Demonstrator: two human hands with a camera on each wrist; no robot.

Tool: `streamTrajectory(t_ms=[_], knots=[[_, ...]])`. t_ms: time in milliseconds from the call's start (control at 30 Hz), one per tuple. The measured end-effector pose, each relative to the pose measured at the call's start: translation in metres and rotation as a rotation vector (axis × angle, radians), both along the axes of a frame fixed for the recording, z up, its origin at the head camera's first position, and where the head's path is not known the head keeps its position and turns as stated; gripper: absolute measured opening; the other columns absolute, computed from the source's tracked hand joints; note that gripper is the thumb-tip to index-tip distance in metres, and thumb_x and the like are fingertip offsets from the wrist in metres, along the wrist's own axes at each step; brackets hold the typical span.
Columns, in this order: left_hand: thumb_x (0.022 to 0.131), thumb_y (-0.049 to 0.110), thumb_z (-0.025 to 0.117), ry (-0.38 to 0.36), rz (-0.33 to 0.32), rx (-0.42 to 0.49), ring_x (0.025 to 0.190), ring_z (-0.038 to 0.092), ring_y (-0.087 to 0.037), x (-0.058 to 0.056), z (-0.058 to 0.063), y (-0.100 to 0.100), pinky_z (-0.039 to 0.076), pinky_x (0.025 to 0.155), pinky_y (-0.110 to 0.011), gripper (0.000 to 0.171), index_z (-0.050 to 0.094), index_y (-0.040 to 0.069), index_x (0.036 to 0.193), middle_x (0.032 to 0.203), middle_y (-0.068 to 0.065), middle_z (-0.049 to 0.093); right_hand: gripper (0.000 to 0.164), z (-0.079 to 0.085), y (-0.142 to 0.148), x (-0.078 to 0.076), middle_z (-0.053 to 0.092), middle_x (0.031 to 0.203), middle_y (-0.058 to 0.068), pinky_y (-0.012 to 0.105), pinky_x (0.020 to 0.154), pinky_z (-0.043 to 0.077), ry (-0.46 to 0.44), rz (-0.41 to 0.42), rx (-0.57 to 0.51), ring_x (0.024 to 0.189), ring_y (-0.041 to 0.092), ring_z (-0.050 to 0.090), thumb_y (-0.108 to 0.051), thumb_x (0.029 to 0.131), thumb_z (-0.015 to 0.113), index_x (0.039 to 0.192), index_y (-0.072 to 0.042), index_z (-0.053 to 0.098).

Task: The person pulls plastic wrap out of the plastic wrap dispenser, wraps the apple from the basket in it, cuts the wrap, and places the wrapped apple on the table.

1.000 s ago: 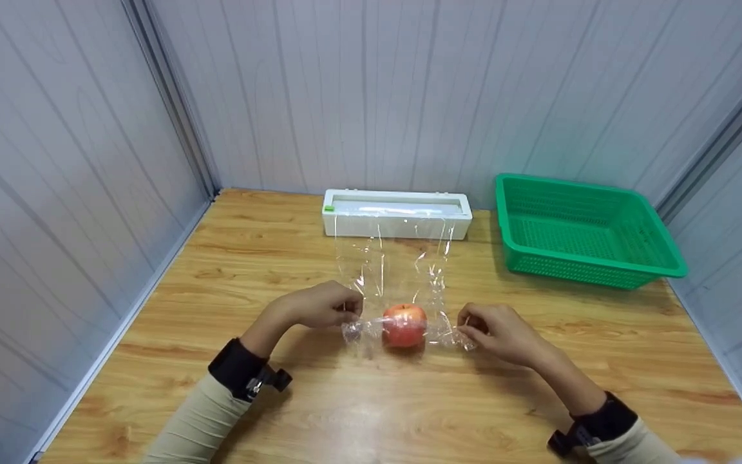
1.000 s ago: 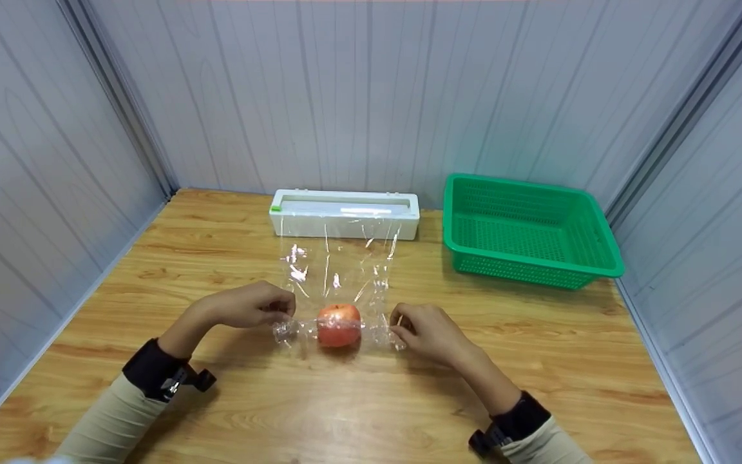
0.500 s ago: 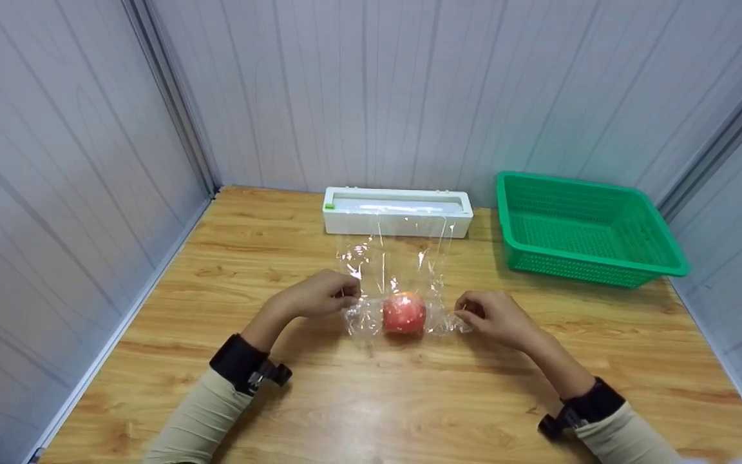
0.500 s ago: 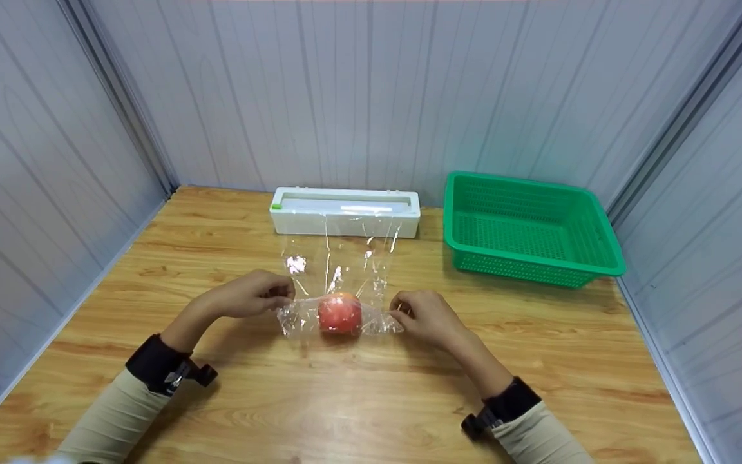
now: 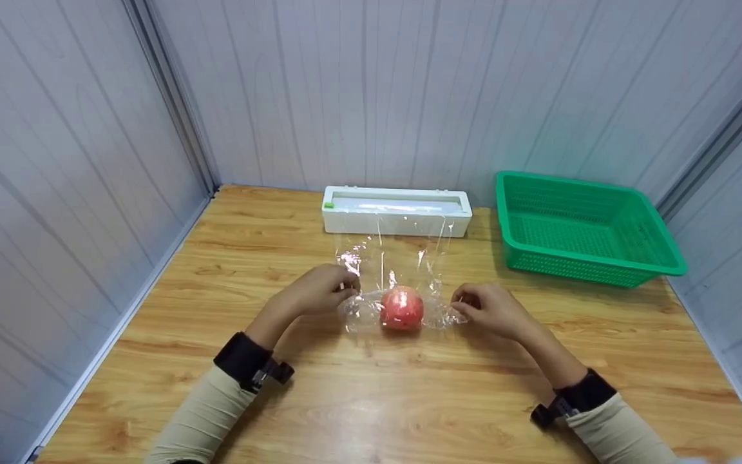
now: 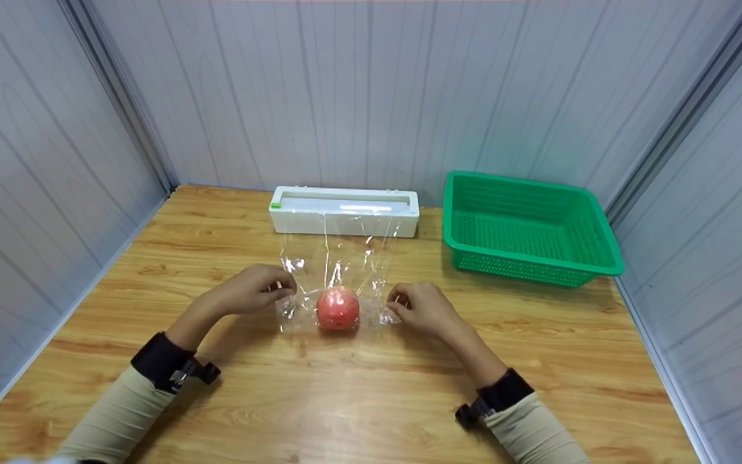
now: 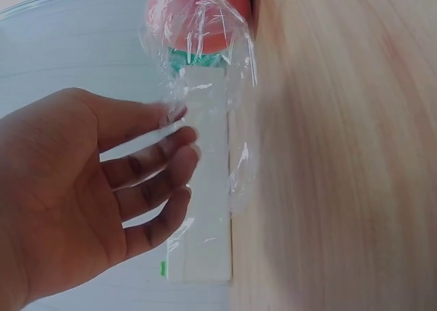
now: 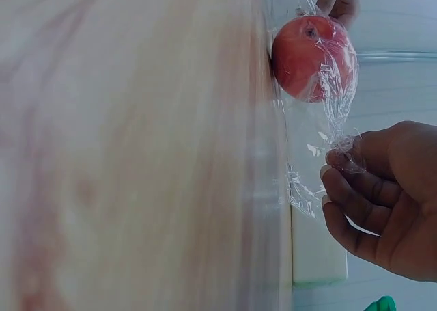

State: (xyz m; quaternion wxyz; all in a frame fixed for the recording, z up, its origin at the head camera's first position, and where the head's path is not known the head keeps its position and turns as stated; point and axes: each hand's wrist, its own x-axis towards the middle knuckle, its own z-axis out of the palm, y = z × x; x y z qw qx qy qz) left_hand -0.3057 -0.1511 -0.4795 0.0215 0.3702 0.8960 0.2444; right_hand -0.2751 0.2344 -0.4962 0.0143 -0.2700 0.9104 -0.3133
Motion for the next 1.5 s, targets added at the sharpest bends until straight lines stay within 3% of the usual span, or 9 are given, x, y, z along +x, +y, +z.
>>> streamTrajectory(t_ms=[167, 233, 433, 533, 700, 967, 1167, 1500], knots=[[0.107, 0.01, 0.057, 0.1, 0.126, -0.035, 0.113, 0.067, -0.03, 0.012, 0.007, 0.018, 0.057, 0.101, -0.044, 0.024, 0.072, 0.004, 0.124, 0.12, -0.012, 0.07, 0.005, 0.0, 0.0, -0.001, 0.07, 0.08, -0.006, 0.025, 0.062, 0.054, -0.002, 0.004, -0.032, 0.07, 0.01, 0.061, -0.015, 0.098, 0.076, 0.099, -0.01, 0.078], [0.108, 0.014, 0.058, 0.146, 0.14, -0.027, 0.116, 0.065, -0.029, 0.022, 0.011, 0.03, 0.056, 0.103, -0.041, 0.027, 0.069, 0.004, 0.13, 0.126, -0.012, 0.068, 0.004, 0.001, 0.0, -0.002, 0.07, 0.081, -0.006, 0.025, 0.063, 0.054, -0.008, -0.001, -0.036, 0.071, 0.01, 0.062, -0.014, 0.098, 0.076, 0.099, -0.01, 0.078], [0.1, 0.035, 0.073, 0.257, 0.005, -0.046, 0.116, 0.064, -0.024, 0.047, 0.012, 0.061, 0.056, 0.104, -0.038, 0.045, 0.064, 0.007, 0.135, 0.131, -0.007, 0.066, 0.004, 0.002, 0.0, -0.003, 0.071, 0.082, -0.005, 0.025, 0.063, 0.054, -0.018, -0.023, -0.034, 0.071, 0.011, 0.062, -0.015, 0.098, 0.076, 0.099, -0.012, 0.078], [0.092, 0.042, 0.081, 0.301, -0.01, -0.103, 0.124, 0.06, -0.026, 0.051, 0.007, 0.07, 0.052, 0.109, -0.043, 0.06, 0.06, 0.01, 0.139, 0.137, -0.007, 0.062, 0.005, 0.003, 0.0, -0.004, 0.071, 0.081, -0.005, 0.024, 0.061, 0.054, -0.015, -0.032, -0.04, 0.07, 0.011, 0.062, -0.015, 0.098, 0.076, 0.099, -0.011, 0.078], [0.087, 0.043, 0.087, 0.301, 0.011, -0.147, 0.13, 0.057, -0.029, 0.049, -0.002, 0.076, 0.054, 0.108, -0.048, 0.075, 0.053, 0.012, 0.147, 0.144, -0.008, 0.057, 0.005, 0.004, -0.002, -0.006, 0.07, 0.078, -0.006, 0.024, 0.061, 0.052, 0.014, -0.047, -0.045, 0.069, 0.01, 0.06, -0.014, 0.098, 0.076, 0.096, -0.01, 0.079], [0.084, 0.024, 0.089, 0.258, -0.013, -0.068, 0.112, 0.064, -0.023, 0.04, -0.006, 0.074, 0.059, 0.096, -0.038, 0.066, 0.057, 0.013, 0.14, 0.133, -0.005, 0.061, 0.005, 0.0, -0.002, -0.009, 0.071, 0.082, -0.005, 0.025, 0.064, 0.054, 0.004, -0.045, -0.04, 0.073, 0.01, 0.062, -0.017, 0.097, 0.077, 0.098, -0.012, 0.079], [0.084, 0.026, 0.089, 0.191, -0.018, -0.018, 0.118, 0.063, -0.024, 0.032, -0.005, 0.068, 0.056, 0.103, -0.042, 0.065, 0.06, 0.012, 0.141, 0.134, -0.005, 0.063, 0.007, 0.006, -0.005, -0.015, 0.074, 0.086, -0.002, 0.026, 0.067, 0.056, 0.008, -0.041, -0.058, 0.076, 0.013, 0.064, -0.016, 0.097, 0.077, 0.098, -0.01, 0.079], [0.084, 0.019, 0.087, 0.031, -0.038, 0.054, 0.11, 0.064, -0.021, 0.01, 0.0, 0.061, 0.059, 0.092, -0.033, 0.058, 0.063, 0.011, 0.135, 0.129, -0.005, 0.065, 0.008, 0.018, -0.013, -0.029, 0.075, 0.09, 0.003, 0.026, 0.066, 0.056, 0.054, -0.067, -0.052, 0.073, 0.016, 0.066, -0.013, 0.098, 0.076, 0.1, -0.006, 0.08]])
